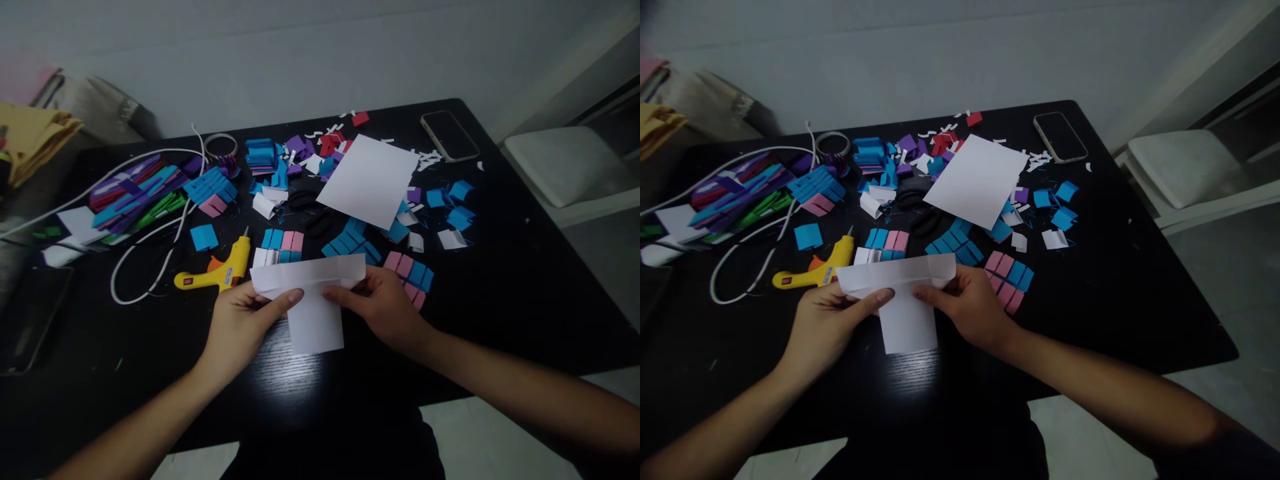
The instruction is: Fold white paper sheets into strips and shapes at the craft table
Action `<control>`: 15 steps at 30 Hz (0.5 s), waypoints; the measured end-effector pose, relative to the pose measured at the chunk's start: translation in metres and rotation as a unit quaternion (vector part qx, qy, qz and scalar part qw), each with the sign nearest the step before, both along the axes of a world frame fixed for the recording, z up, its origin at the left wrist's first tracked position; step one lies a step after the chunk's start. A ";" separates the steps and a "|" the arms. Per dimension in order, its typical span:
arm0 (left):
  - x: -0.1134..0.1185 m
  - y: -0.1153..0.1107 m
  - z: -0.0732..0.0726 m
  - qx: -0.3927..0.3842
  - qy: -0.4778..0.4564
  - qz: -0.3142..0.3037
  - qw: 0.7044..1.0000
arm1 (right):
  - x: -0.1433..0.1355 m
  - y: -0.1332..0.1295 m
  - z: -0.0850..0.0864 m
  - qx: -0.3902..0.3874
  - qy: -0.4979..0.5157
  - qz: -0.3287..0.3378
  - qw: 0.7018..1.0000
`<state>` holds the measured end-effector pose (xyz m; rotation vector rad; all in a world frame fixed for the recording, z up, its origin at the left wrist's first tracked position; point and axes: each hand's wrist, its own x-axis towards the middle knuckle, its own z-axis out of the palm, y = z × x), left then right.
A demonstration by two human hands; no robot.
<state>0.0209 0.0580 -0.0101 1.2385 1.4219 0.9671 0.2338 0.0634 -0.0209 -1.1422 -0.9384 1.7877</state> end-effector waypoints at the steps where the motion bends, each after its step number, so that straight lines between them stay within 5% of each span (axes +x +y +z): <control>1: 0.000 0.000 0.000 0.001 0.006 0.002 1.000 | 0.000 0.000 -0.001 -0.001 0.000 0.000 1.000; 15: -0.002 0.004 0.000 -0.030 0.005 0.007 1.000 | 0.004 0.007 -0.001 0.039 -0.064 -0.013 0.997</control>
